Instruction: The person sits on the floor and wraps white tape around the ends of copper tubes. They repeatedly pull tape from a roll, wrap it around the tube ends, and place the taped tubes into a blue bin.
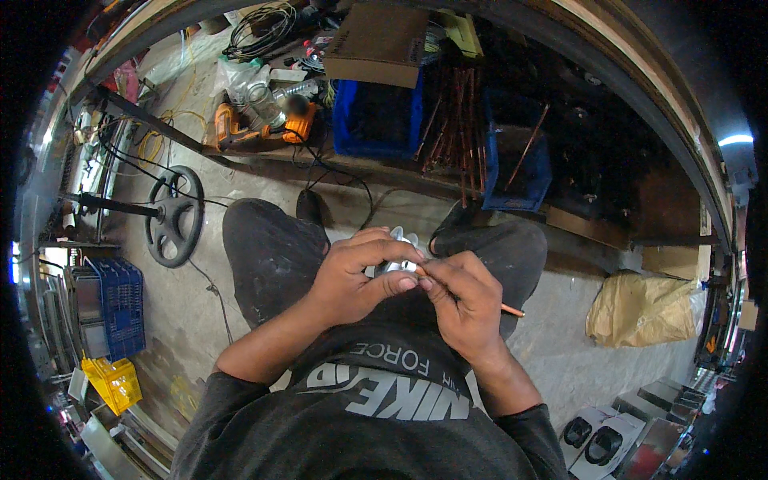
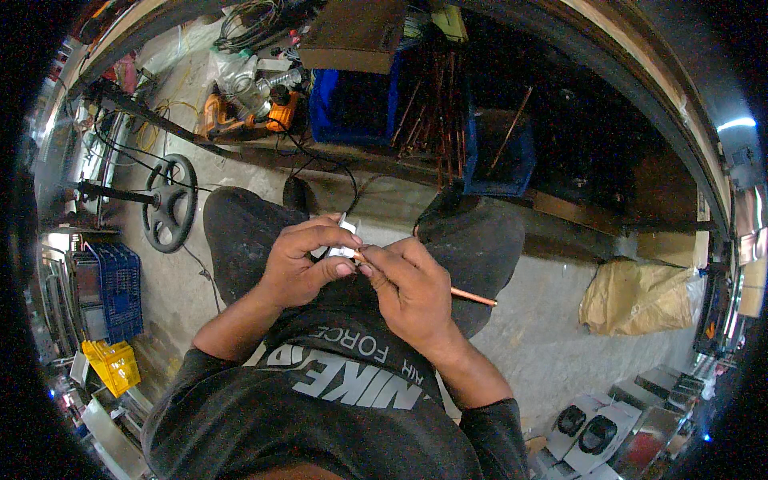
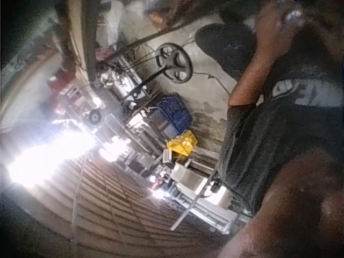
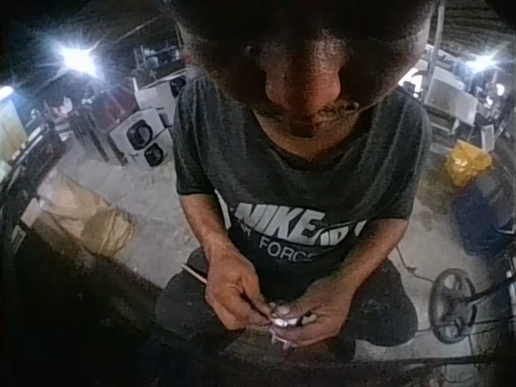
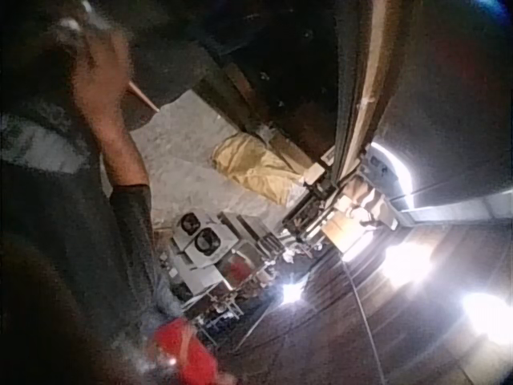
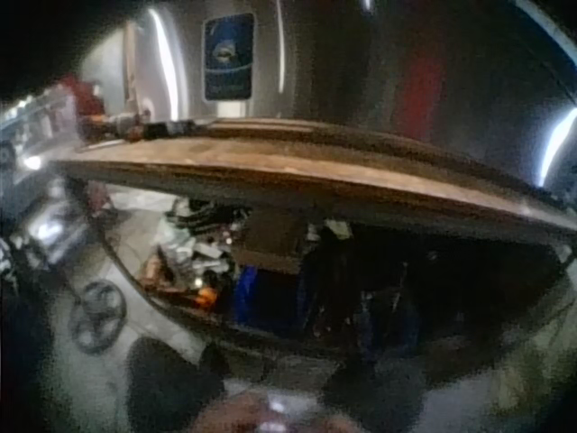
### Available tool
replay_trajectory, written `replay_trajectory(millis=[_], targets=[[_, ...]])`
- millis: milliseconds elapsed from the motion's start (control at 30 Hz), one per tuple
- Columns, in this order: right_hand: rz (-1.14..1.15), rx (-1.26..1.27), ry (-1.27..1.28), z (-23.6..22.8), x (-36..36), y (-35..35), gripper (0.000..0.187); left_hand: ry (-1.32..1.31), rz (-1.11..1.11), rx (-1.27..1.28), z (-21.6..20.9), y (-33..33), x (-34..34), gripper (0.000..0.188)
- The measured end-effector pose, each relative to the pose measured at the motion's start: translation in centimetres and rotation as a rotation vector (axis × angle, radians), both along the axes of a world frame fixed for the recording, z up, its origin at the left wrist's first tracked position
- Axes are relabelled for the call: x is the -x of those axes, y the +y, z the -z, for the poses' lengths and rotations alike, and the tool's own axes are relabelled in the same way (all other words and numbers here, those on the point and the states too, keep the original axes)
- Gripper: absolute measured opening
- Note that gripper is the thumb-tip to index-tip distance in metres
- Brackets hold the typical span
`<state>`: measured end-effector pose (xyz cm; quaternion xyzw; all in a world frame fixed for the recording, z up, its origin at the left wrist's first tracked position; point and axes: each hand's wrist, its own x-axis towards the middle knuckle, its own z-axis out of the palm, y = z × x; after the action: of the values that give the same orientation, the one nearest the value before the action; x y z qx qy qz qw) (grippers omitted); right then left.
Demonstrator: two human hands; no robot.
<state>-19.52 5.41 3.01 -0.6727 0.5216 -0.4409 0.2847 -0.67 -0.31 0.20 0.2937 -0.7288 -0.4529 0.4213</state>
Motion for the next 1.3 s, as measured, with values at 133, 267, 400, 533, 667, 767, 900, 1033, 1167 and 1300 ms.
replay_trajectory(millis=[133, 267, 400, 533, 667, 767, 900, 1033, 1167, 1300], targets=[[-0.028, -0.079, -0.023, -0.3, -0.1, 0.0, 0.015, -0.004, -0.004, -0.051, -0.2, 0.0, -0.2, 0.029], [-0.059, -0.067, -0.083, 0.2, -0.1, 0.0, 0.014, 0.048, 0.014, -0.033, -0.3, -0.1, 0.0, 0.027], [-0.106, -0.152, -0.123, 0.0, 0.3, 0.0, 0.017, 0.055, 0.063, 0.004, -0.4, -0.3, -0.2, 0.025], [-0.151, -0.155, -0.143, -0.2, 0.9, -0.4, 0.022, 0.040, 0.096, 0.037, 0.1, -0.2, -0.6, 0.024], [-0.167, -0.117, -0.079, -0.3, 1.1, -0.8, 0.023, 0.034, 0.063, 0.013, -0.3, -0.3, -0.7, 0.024], [-0.170, -0.120, -0.034, -0.7, 1.1, -1.0, 0.019, 0.064, 0.052, 0.011, -0.4, -0.5, -0.7, 0.024], [-0.132, -0.056, -0.018, -0.3, 0.5, -1.2, 0.016, -0.015, 0.032, 0.081, -0.6, -0.8, -1.0, 0.024], [-0.125, -0.063, -0.040, 0.4, 0.6, -0.6, 0.016, -0.033, 0.030, 0.055, -0.5, -0.7, -0.9, 0.027], [-0.148, -0.047, -0.072, 0.3, 0.9, -0.5, 0.014, 0.015, 0.059, 0.029, -0.5, -0.5, -0.6, 0.028], [-0.153, -0.101, -0.091, 1.5, 1.6, -0.2, 0.015, -0.092, 0.071, 0.060, -0.3, -0.2, -0.5, 0.028]])
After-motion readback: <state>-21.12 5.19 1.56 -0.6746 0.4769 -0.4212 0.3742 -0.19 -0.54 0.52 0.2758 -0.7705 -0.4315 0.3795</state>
